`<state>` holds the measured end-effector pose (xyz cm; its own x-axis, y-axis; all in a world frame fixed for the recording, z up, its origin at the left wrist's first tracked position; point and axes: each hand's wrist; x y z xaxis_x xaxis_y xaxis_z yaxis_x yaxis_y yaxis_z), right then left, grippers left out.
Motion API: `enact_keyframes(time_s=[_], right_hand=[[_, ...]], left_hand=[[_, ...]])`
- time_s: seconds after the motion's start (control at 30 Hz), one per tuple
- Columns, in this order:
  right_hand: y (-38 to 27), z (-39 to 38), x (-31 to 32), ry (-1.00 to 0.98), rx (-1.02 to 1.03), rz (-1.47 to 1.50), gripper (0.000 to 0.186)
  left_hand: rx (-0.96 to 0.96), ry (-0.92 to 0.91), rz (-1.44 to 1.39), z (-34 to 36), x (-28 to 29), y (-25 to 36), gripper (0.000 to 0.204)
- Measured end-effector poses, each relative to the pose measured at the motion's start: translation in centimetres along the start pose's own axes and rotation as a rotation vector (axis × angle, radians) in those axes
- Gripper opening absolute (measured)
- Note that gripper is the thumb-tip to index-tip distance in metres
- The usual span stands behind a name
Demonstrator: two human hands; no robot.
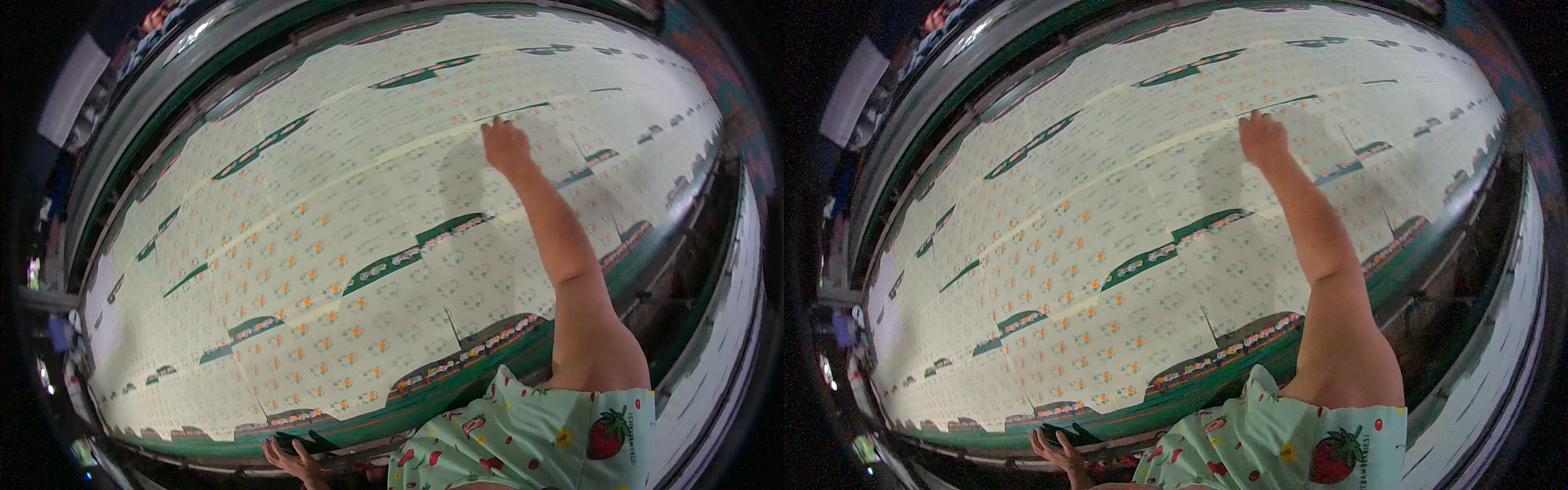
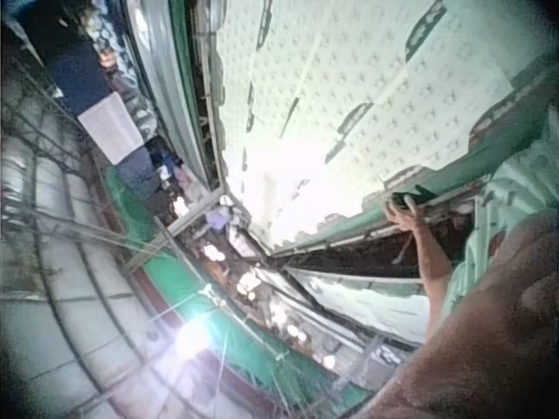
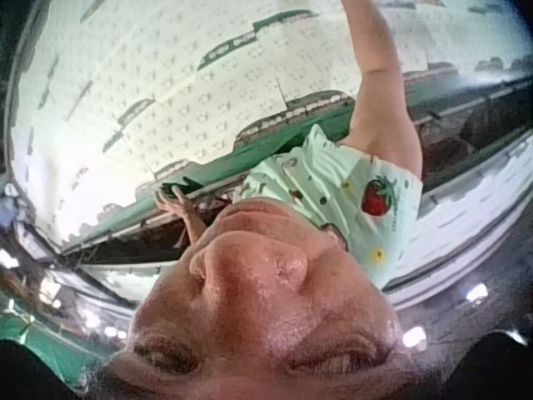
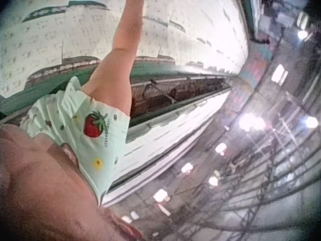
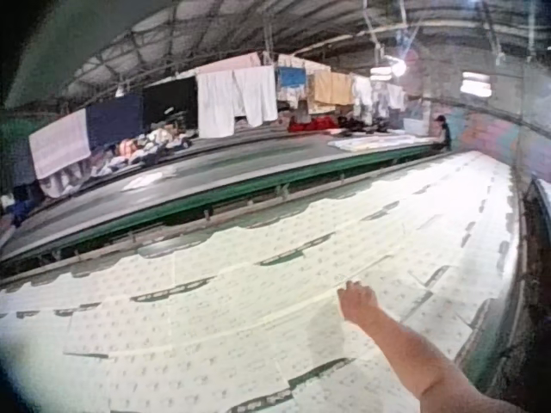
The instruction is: The person uses a squeegee to pull pink ink across a screen-printing frame, depositing dots onto a moving conveyor belt. The person walks along the belt, briefly adjusts the printed material, and repeats the printing process on a new section.
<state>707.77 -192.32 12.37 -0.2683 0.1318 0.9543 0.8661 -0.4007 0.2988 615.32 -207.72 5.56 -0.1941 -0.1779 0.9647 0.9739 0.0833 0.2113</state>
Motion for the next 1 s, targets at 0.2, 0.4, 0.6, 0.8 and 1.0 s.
enact_keyframes(time_s=[0.2, 0.4, 0.6, 0.8, 1.0], right_hand=[[-0.6, -15.3, 3.1, 0.065, 0.049, 0.204, 0.032], [1.5, -32.4, 4.1, -0.056, -0.090, 0.276, 0.031], [4.5, -45.0, 4.4, -0.049, -0.276, 0.212, 0.030], [7.4, -52.4, 8.6, -0.001, -0.328, 0.251, 0.026], [13.2, -56.5, 4.6, 0.137, -0.374, 0.314, 0.024]], left_hand=[[-0.025, 0.177, 0.022, 0.2, -0.9, 1.3, 0.055], [0.067, 0.157, -0.108, 0.2, -0.2, 1.6, 0.071], [0.139, 0.124, -0.127, -0.6, 2.9, 5.5, 0.065], [0.083, 0.144, -0.287, -1.3, 4.0, 5.1, 0.065], [0.033, 0.388, -0.338, -1.2, 4.3, 7.9, 0.056]])
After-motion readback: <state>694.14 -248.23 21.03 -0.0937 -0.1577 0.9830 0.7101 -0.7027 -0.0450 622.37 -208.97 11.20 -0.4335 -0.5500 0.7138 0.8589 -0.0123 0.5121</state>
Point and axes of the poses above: each hand's wrist, its own z-axis towards the middle knuckle, its own x-axis out of the back of the hand, y = z × x, and after that the axes turned 10 degrees about x, right-handed
